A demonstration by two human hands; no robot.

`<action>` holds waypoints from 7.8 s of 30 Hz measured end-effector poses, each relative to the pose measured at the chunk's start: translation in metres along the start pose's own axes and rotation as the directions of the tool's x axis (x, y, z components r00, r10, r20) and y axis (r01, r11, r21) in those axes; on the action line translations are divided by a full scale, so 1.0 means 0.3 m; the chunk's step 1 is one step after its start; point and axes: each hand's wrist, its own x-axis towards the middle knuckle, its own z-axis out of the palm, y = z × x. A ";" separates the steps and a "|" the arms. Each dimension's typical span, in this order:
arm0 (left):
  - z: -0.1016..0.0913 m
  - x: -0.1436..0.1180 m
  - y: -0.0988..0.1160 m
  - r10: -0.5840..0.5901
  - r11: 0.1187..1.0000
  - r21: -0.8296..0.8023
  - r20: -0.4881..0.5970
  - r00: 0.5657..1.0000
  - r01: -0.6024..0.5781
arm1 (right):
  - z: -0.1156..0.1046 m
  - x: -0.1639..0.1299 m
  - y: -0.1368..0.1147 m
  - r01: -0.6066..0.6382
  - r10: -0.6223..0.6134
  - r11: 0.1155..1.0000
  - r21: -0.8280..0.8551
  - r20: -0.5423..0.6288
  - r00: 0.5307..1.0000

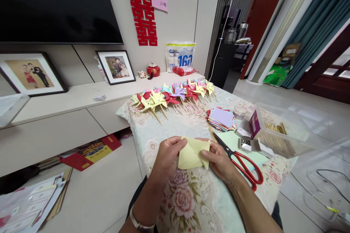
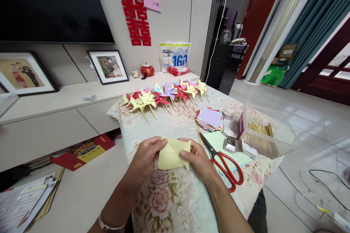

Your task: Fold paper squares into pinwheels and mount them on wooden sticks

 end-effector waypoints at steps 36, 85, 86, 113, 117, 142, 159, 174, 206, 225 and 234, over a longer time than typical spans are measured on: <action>-0.045 -0.014 -0.040 -0.155 0.982 -0.102 0.049 0.987 0.160 | -0.010 0.015 -0.028 0.061 -0.009 0.982 0.180 -0.275 0.961; 0.101 0.132 -0.155 0.040 0.962 -0.260 -0.168 0.985 -0.083 | -0.019 0.009 0.032 0.318 -0.665 -0.100 -0.943 0.301 0.684; 0.101 0.133 -0.157 0.041 0.963 -0.257 -0.174 0.984 -0.085 | -0.017 0.007 0.031 0.321 -0.664 -0.090 -0.943 0.297 0.686; 0.111 0.125 -0.162 0.087 0.965 -0.237 -0.098 0.991 -0.108 | 0.000 0.008 0.028 0.340 -0.654 -0.069 -0.938 0.299 0.695; 0.114 0.123 -0.157 0.070 0.966 -0.241 -0.109 0.992 -0.095 | 0.007 0.007 0.025 0.370 -0.644 -0.054 -0.927 0.316 0.697; 0.107 0.117 -0.130 0.069 0.939 -0.325 -0.133 0.989 -0.110 | 0.000 0.004 0.024 0.354 -0.689 -0.115 -0.928 0.332 0.645; 0.103 0.104 -0.129 0.087 0.960 -0.259 -0.075 0.993 -0.104 | -0.002 -0.007 0.012 0.342 -0.661 -0.065 -0.937 0.297 0.689; 0.117 0.078 -0.115 0.144 0.989 -0.011 -0.095 0.985 -0.145 | -0.011 -0.006 0.007 0.294 -0.695 0.124 -0.948 0.129 0.707; 0.091 0.114 -0.167 0.101 0.993 0.066 0.028 0.994 -0.103 | -0.033 0.006 0.015 0.149 -0.612 0.358 -0.922 -0.111 0.783; 0.101 0.108 -0.161 0.116 0.983 0.142 0.016 0.993 -0.117 | -0.036 0.011 0.019 0.148 -0.601 0.415 -0.898 -0.148 0.786; 0.109 0.096 -0.145 0.105 0.976 0.192 -0.006 0.994 -0.102 | -0.025 0.010 0.010 0.138 -0.578 0.443 -0.886 -0.165 0.799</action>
